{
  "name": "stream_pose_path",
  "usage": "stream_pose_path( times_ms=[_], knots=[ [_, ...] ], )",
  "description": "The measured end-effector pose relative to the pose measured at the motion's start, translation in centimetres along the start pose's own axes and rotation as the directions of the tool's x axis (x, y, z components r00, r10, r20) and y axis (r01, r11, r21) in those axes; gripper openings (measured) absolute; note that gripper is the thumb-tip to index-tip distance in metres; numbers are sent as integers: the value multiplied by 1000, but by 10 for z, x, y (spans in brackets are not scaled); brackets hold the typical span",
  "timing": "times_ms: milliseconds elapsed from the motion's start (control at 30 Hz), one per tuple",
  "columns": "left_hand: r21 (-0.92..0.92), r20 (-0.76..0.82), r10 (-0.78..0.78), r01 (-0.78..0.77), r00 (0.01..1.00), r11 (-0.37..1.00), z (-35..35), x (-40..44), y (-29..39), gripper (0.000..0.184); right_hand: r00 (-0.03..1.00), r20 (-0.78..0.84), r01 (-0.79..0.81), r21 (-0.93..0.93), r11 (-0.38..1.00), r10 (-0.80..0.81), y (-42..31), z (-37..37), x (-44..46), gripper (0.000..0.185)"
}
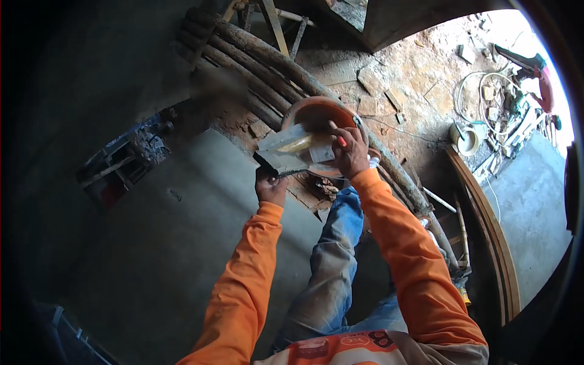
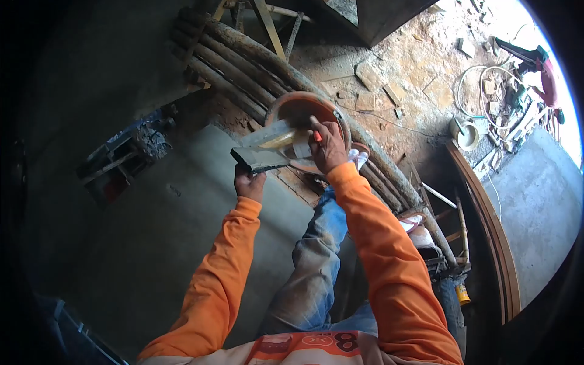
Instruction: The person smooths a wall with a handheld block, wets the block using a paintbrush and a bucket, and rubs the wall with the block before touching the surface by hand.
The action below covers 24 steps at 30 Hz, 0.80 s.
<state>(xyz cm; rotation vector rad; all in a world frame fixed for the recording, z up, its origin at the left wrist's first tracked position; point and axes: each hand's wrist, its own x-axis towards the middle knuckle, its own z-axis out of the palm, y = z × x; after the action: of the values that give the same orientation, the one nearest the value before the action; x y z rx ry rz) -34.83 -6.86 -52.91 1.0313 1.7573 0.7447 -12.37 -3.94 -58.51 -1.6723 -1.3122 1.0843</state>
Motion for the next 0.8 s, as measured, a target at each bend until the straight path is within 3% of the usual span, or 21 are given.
stream_pose_path(
  times_ms=[67, 133, 167, 200, 267, 333, 400, 433, 467, 500, 533, 567, 600, 667, 800],
  knots=[
    [-39, 13, -37, 37, 999, 999, 2, 0, 2, 45, 1000, 7, 13, 36, 999, -13, -29, -30, -11, 21],
    [-197, -12, -30, 27, 999, 980, 3, 2, -1, 47, 995, 40, 84, 179, 980, -93, -68, -66, -22, 22],
    [-37, 11, 18, -17, 1000, 999, -1, 2, -6, 44, 991, 51, 111, 212, 971, -124, -87, -81, -26, 22],
    [-42, 18, 12, -11, 1000, 999, -1, 3, -2, 44, 986, 62, 133, 249, 959, -153, -105, -95, -31, 21],
    [261, 56, -2, -13, 998, 965, 1, 8, 11, 42, 980, 115, 117, 328, 937, -163, -133, -118, -36, 23],
    [298, 102, 7, -37, 995, 954, -3, 12, 12, 42, 981, 127, 91, 364, 927, -146, -143, -120, -40, 27],
    [558, 266, 198, -318, 943, 767, -6, 16, 17, 46, 964, 184, 108, 394, 913, -194, -143, -114, -42, 28],
    [157, 176, 143, -171, 974, 973, 1, 14, 21, 43, 963, 198, 97, 384, 918, -184, -136, -107, -45, 28],
    [159, 182, 145, -175, 973, 972, -2, 16, 16, 43, 965, 192, 97, 385, 918, -182, -131, -103, -46, 28],
    [-138, 181, 45, -20, 983, 990, -7, 18, 12, 39, 967, 198, 73, 389, 918, -161, -127, -99, -45, 27],
    [-421, 206, -50, 135, 977, 897, -12, 21, 8, 35, 968, 206, 52, 394, 918, -143, -125, -97, -44, 26],
    [-578, 274, -137, 277, 952, 767, -19, 24, 4, 30, 973, 201, 25, 412, 911, -117, -125, -97, -43, 23],
    [-576, 278, -137, 279, 951, 769, -22, 28, 3, 30, 974, 197, 23, 411, 911, -114, -123, -95, -40, 23],
    [-621, 365, -237, 425, 900, 659, -31, 30, 0, 32, 978, 140, 86, 402, 911, -154, -116, -93, -33, 19],
    [-578, 430, -293, 510, 854, 637, -46, 37, -11, 34, 992, 124, -23, 404, 914, -30, -86, -89, -22, 12]
  ],
)
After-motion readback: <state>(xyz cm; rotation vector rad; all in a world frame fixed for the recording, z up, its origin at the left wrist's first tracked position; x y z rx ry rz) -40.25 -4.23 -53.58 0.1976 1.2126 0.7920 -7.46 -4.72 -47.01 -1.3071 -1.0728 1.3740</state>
